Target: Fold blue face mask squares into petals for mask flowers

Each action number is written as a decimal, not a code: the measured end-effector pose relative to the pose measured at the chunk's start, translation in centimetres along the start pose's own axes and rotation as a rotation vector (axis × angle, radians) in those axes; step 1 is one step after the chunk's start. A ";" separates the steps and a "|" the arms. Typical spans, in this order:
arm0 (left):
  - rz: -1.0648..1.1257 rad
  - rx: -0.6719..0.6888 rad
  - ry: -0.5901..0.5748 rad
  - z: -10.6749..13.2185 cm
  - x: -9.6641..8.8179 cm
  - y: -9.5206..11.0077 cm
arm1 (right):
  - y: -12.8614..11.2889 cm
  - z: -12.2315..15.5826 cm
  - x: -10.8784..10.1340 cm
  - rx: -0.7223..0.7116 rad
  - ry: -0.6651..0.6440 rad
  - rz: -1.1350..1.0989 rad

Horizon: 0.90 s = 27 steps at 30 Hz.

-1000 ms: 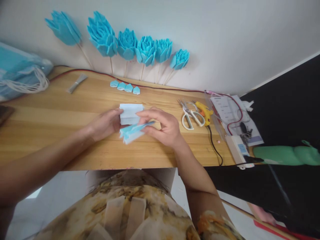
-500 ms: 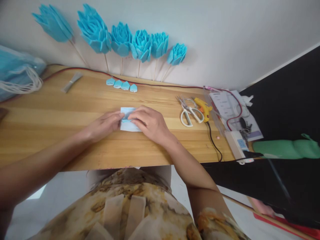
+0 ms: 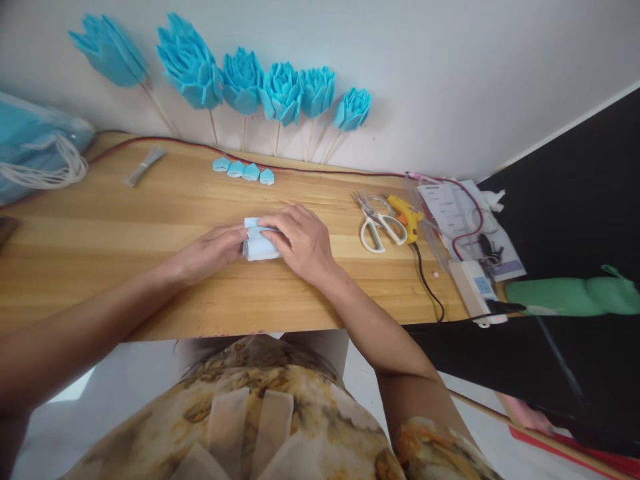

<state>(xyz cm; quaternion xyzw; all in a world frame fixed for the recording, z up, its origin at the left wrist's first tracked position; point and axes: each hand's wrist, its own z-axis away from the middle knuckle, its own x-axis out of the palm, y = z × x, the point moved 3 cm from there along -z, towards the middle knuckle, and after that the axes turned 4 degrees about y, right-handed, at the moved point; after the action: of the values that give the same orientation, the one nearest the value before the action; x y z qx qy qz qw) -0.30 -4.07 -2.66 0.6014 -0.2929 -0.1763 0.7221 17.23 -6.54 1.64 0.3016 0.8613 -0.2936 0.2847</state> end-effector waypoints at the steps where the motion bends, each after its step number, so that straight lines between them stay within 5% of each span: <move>1: 0.022 -0.004 0.002 0.0 0.0 0.0 | 0.0 0.0 0.0 -0.008 0.005 0.012; 27: 0.195 -0.068 -0.016 -0.2 0.5 0.4 | -0.1 0.0 0.1 -0.041 0.039 0.018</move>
<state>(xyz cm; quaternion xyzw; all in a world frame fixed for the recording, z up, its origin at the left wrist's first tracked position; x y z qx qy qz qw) 0.17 -4.20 -2.15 0.5439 -0.3497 -0.1197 0.7534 17.11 -6.52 1.60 0.3092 0.8696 -0.2673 0.2769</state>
